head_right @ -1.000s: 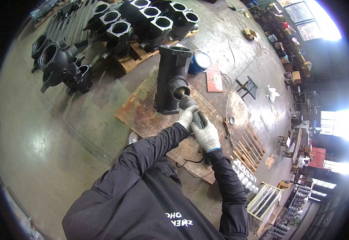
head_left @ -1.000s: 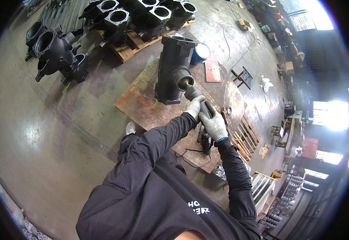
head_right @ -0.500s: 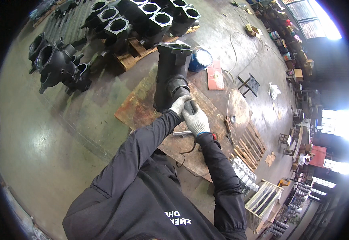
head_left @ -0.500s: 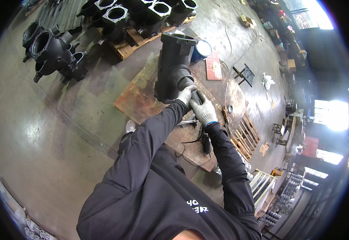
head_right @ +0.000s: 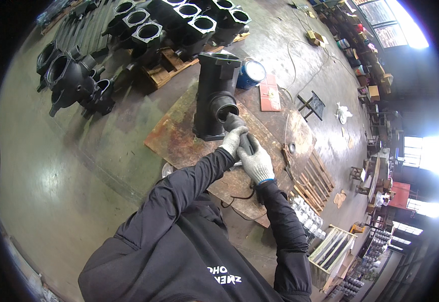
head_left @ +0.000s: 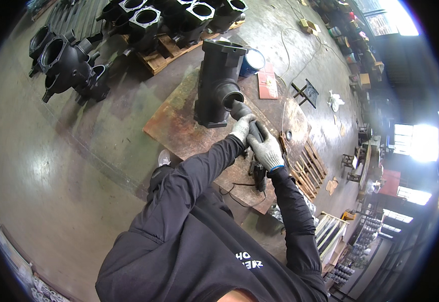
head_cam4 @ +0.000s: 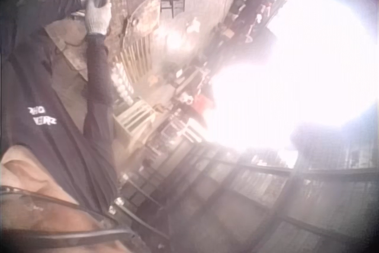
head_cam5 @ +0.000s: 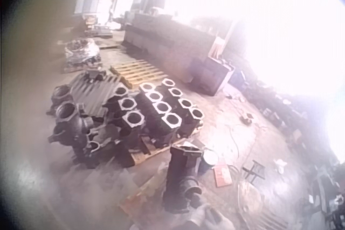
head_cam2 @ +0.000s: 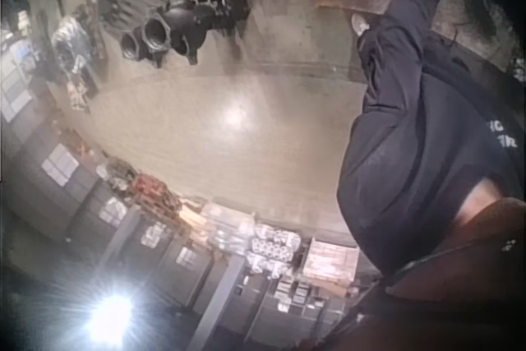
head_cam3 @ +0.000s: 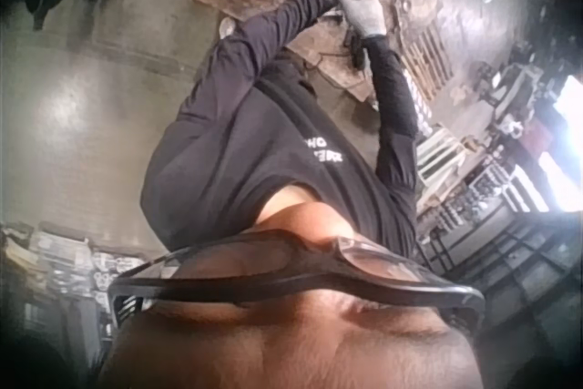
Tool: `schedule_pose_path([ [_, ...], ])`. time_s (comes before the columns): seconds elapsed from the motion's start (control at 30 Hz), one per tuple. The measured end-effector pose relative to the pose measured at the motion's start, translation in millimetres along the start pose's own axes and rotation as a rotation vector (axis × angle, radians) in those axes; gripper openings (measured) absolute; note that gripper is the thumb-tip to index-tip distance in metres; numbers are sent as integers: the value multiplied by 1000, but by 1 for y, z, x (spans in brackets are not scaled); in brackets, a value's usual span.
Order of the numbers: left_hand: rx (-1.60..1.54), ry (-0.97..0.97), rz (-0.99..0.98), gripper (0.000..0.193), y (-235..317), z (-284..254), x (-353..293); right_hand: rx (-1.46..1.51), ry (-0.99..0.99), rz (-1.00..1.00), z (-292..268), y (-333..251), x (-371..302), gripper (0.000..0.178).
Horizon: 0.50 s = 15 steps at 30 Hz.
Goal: The person uses a handheld angle grinder to smooth the edges of a black metal casting on a workbench. They rotate the part to access different edges, then use a file to deburr the interior of a cylindrical opening before returning to the grinder for additional passes.
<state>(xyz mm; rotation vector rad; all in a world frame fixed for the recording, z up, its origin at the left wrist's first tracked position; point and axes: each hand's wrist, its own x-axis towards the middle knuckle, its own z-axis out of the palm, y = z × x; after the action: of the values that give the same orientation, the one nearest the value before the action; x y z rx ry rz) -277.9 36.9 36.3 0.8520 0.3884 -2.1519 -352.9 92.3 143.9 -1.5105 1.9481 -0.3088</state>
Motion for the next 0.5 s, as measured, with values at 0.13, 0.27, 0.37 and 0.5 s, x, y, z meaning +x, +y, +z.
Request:
schedule_pose_path([
  [0.13,38,58,103,34,-7,8,-22,46,-26,-17,-8,-1,-14,67],
  [0.27,18,46,-28,29,-10,3,-16,31,-7,-11,-10,-1,-20,68],
  [0.37,-7,18,-41,25,-15,0,-12,67,3,-14,-9,0,-23,69],
  [0.5,-8,8,-19,23,-13,0,-9,56,-17,18,-6,4,-18,66],
])
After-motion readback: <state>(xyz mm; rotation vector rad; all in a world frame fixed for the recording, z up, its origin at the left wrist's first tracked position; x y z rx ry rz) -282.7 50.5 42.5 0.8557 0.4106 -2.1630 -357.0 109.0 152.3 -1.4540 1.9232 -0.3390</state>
